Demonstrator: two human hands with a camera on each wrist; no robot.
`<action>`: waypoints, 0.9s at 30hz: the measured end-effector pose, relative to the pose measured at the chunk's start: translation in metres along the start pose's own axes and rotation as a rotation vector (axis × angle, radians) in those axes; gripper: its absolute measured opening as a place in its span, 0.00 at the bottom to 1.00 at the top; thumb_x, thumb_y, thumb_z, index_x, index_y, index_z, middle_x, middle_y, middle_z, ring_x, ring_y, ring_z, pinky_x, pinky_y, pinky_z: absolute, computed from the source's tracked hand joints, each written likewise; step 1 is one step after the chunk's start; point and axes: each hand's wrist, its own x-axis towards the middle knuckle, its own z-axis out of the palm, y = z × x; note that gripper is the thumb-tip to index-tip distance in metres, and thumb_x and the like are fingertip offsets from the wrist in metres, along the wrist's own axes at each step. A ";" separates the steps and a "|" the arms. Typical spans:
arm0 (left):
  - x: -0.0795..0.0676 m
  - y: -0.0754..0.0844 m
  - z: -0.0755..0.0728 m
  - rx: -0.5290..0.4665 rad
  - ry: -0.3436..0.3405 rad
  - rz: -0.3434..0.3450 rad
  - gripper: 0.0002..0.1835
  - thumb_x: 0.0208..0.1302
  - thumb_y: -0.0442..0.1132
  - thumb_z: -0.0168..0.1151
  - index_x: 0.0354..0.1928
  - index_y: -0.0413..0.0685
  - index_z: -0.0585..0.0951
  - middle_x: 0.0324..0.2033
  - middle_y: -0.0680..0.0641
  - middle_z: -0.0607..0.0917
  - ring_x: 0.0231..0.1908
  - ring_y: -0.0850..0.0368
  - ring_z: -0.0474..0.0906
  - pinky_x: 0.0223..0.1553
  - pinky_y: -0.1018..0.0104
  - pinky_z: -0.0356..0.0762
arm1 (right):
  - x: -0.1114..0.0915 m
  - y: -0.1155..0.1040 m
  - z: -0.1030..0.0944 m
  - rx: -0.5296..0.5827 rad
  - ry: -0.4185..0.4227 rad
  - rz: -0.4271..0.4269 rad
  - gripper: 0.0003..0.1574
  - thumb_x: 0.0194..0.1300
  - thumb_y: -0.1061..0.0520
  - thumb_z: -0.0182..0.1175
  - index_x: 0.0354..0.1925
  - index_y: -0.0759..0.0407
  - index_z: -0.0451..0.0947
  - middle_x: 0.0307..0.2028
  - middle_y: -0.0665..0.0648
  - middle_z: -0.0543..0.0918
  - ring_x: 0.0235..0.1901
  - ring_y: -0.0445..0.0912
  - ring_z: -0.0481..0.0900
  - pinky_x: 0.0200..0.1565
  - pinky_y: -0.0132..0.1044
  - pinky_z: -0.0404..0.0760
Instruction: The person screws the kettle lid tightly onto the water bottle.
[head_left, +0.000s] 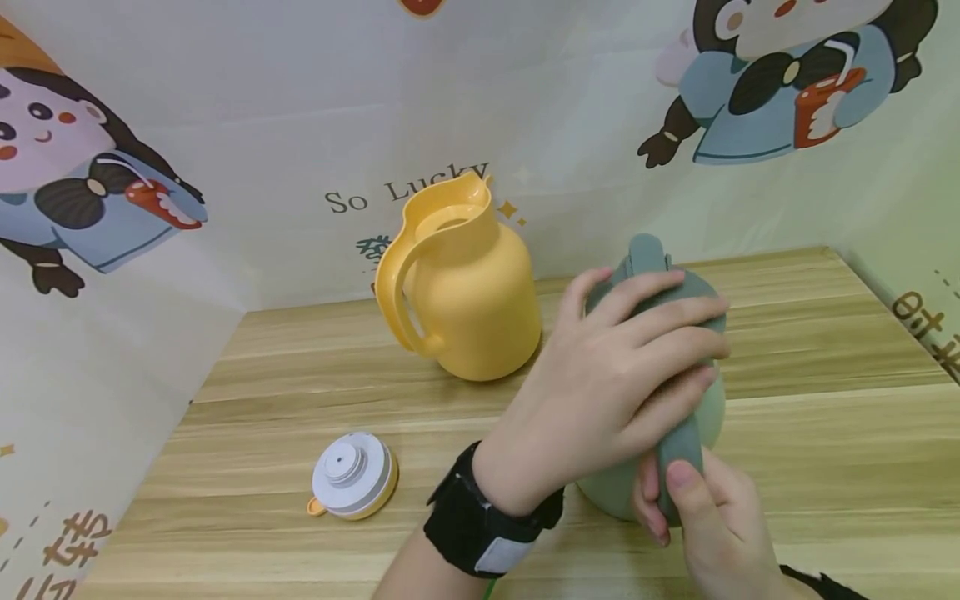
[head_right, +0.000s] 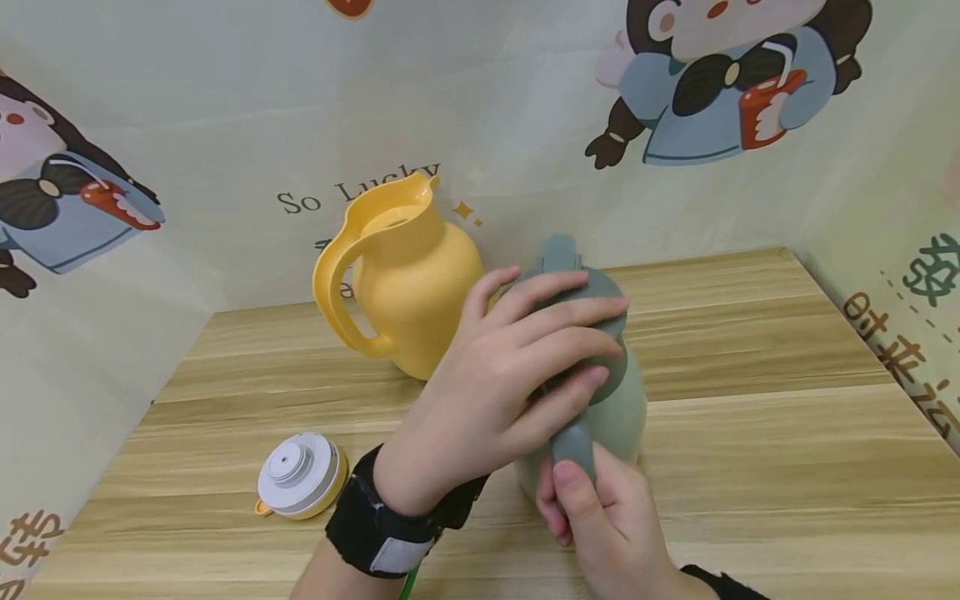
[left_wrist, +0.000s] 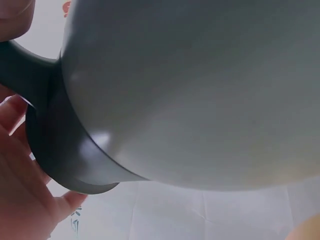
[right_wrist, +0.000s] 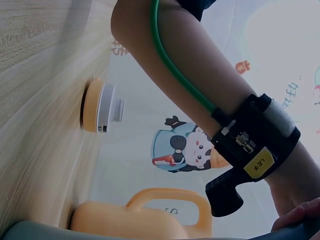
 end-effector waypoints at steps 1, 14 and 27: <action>0.000 0.000 0.000 -0.002 0.014 0.008 0.11 0.70 0.45 0.55 0.46 0.56 0.85 0.54 0.56 0.80 0.63 0.58 0.64 0.66 0.52 0.45 | 0.000 0.000 0.000 0.000 -0.003 -0.002 0.19 0.70 0.75 0.29 0.29 0.69 0.65 0.16 0.55 0.67 0.15 0.41 0.64 0.16 0.25 0.63; -0.003 -0.001 0.004 -0.057 0.199 0.073 0.07 0.64 0.42 0.64 0.40 0.50 0.86 0.40 0.57 0.85 0.54 0.60 0.74 0.62 0.61 0.57 | 0.000 -0.002 0.001 -0.011 0.000 0.019 0.19 0.69 0.75 0.30 0.29 0.69 0.66 0.16 0.55 0.67 0.15 0.41 0.64 0.16 0.26 0.63; -0.001 -0.003 0.008 -0.002 0.328 -0.155 0.28 0.51 0.55 0.72 0.47 0.43 0.80 0.46 0.46 0.79 0.49 0.57 0.73 0.52 0.65 0.65 | 0.001 -0.003 0.001 -0.011 0.024 0.033 0.18 0.70 0.75 0.30 0.30 0.69 0.66 0.15 0.56 0.66 0.14 0.42 0.64 0.16 0.27 0.62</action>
